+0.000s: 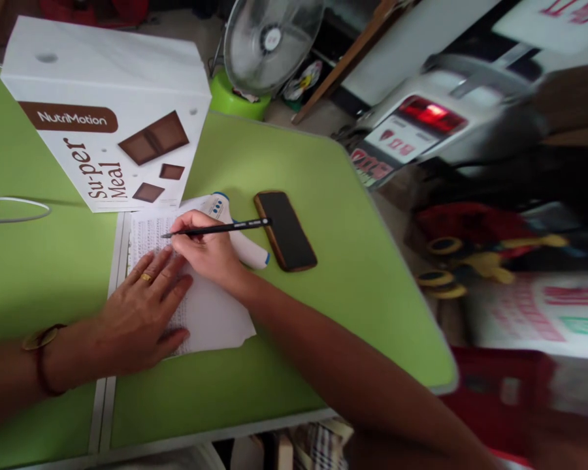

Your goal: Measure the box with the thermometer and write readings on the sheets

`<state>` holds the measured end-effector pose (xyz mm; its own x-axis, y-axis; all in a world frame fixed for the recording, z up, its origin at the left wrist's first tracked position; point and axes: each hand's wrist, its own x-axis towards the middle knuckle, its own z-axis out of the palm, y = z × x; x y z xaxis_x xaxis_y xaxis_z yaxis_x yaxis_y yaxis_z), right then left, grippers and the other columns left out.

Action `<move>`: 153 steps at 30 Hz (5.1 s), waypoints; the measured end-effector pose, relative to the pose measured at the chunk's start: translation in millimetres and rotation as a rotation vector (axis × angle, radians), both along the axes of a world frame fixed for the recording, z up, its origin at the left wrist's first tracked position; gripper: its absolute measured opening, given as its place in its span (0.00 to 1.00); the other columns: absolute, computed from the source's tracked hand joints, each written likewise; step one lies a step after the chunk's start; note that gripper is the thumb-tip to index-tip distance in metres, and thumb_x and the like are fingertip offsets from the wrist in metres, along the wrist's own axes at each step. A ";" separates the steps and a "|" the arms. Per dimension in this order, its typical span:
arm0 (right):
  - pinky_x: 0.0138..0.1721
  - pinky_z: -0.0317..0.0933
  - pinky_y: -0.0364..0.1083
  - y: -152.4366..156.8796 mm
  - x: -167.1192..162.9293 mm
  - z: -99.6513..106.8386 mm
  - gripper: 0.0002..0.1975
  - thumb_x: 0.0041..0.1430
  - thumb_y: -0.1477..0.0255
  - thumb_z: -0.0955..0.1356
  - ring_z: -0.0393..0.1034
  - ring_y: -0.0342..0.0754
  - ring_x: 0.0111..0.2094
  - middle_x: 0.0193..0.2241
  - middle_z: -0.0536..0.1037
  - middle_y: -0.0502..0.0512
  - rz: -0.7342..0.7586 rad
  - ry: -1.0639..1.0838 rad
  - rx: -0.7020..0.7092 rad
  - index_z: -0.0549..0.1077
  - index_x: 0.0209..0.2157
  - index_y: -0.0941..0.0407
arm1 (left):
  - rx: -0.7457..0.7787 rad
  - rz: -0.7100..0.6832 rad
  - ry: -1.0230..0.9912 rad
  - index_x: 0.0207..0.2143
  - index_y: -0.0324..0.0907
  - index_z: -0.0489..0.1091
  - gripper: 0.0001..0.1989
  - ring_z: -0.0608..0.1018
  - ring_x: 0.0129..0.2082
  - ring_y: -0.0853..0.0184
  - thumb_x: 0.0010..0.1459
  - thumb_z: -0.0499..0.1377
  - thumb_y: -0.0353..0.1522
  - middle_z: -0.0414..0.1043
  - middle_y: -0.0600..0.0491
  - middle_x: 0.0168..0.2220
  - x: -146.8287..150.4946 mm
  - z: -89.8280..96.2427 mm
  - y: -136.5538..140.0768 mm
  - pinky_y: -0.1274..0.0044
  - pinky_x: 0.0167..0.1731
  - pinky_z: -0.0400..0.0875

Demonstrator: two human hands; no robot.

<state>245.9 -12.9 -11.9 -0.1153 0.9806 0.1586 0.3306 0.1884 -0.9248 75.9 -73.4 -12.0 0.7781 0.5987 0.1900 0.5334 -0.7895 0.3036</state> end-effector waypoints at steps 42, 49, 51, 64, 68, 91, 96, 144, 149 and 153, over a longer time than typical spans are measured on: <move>0.29 0.65 0.44 3.1 -12.7 -13.6 0.07 0.54 0.75 0.65 0.65 0.41 0.24 0.20 0.69 0.44 -0.103 -0.148 0.339 0.64 0.25 0.53 | 0.071 0.069 -0.015 0.58 0.35 0.69 0.37 0.60 0.62 0.29 0.52 0.66 0.49 0.61 0.31 0.61 -4.2 -0.3 0.2 0.44 0.60 0.56; 0.30 0.64 0.45 2.6 -12.8 -12.9 0.06 0.54 0.75 0.66 0.64 0.42 0.24 0.21 0.69 0.45 -0.088 -0.164 0.304 0.65 0.25 0.53 | 0.066 0.072 0.009 0.59 0.35 0.68 0.38 0.61 0.62 0.29 0.52 0.66 0.49 0.60 0.30 0.62 -2.8 1.7 -0.1 0.44 0.60 0.56; 0.30 0.64 0.45 2.5 -12.7 -12.7 0.06 0.53 0.75 0.66 0.63 0.42 0.24 0.21 0.69 0.45 -0.086 -0.162 0.306 0.64 0.25 0.53 | 0.066 0.072 0.016 0.59 0.35 0.68 0.39 0.61 0.62 0.29 0.52 0.66 0.49 0.60 0.30 0.62 -3.2 1.7 0.2 0.45 0.60 0.56; 0.28 0.62 0.43 4.5 -13.1 -17.1 0.06 0.52 0.76 0.66 0.63 0.41 0.23 0.19 0.69 0.44 -0.120 -0.111 0.362 0.65 0.23 0.53 | 0.042 0.077 0.036 0.60 0.37 0.68 0.38 0.59 0.63 0.30 0.53 0.65 0.50 0.59 0.32 0.63 -3.1 1.5 0.3 0.44 0.61 0.53; 0.28 0.63 0.43 4.6 -13.5 -16.4 0.07 0.52 0.76 0.66 0.63 0.40 0.23 0.19 0.69 0.44 -0.129 -0.109 0.369 0.65 0.23 0.54 | 0.055 0.076 0.022 0.60 0.36 0.68 0.38 0.59 0.63 0.30 0.53 0.66 0.50 0.60 0.31 0.62 -3.6 0.7 0.6 0.43 0.61 0.54; 0.27 0.62 0.43 4.6 -13.3 -17.6 0.06 0.52 0.76 0.66 0.63 0.40 0.22 0.19 0.68 0.44 -0.135 -0.104 0.384 0.65 0.23 0.53 | 0.061 0.071 0.023 0.59 0.36 0.68 0.39 0.60 0.63 0.29 0.52 0.66 0.51 0.60 0.31 0.62 -3.1 0.8 1.3 0.43 0.60 0.53; 0.28 0.61 0.43 4.7 -12.7 -17.2 0.07 0.51 0.77 0.65 0.63 0.40 0.22 0.19 0.67 0.44 -0.123 -0.123 0.388 0.64 0.23 0.54 | 0.051 0.079 0.034 0.60 0.37 0.68 0.39 0.59 0.63 0.30 0.53 0.65 0.51 0.60 0.32 0.62 -3.2 0.7 0.7 0.44 0.61 0.52; 0.27 0.62 0.42 2.8 -13.2 -13.9 0.07 0.52 0.75 0.66 0.63 0.40 0.22 0.19 0.69 0.43 -0.070 -0.106 0.349 0.65 0.23 0.53 | 0.044 0.058 0.078 0.61 0.35 0.65 0.39 0.60 0.64 0.34 0.55 0.64 0.50 0.57 0.30 0.64 -2.4 2.9 0.7 0.44 0.62 0.50; 0.27 0.61 0.43 2.2 -13.1 -12.8 0.06 0.51 0.75 0.66 0.62 0.40 0.22 0.19 0.69 0.43 -0.082 -0.150 0.318 0.64 0.23 0.53 | 0.036 0.056 0.090 0.62 0.36 0.64 0.39 0.58 0.65 0.34 0.56 0.63 0.51 0.56 0.31 0.64 -2.0 2.0 1.2 0.45 0.62 0.48; 0.26 0.60 0.42 2.2 -13.5 -11.9 0.06 0.51 0.75 0.65 0.61 0.40 0.21 0.18 0.69 0.43 -0.082 -0.153 0.332 0.64 0.23 0.53 | 0.043 0.056 0.097 0.62 0.35 0.63 0.39 0.58 0.65 0.35 0.56 0.62 0.51 0.56 0.31 0.64 -2.4 1.6 0.8 0.45 0.62 0.48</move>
<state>232.4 -10.8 -23.8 -0.0854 0.8858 0.4562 0.4863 0.4366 -0.7569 73.6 -72.6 -10.5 0.7595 0.6348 0.1419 0.6023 -0.7687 0.2151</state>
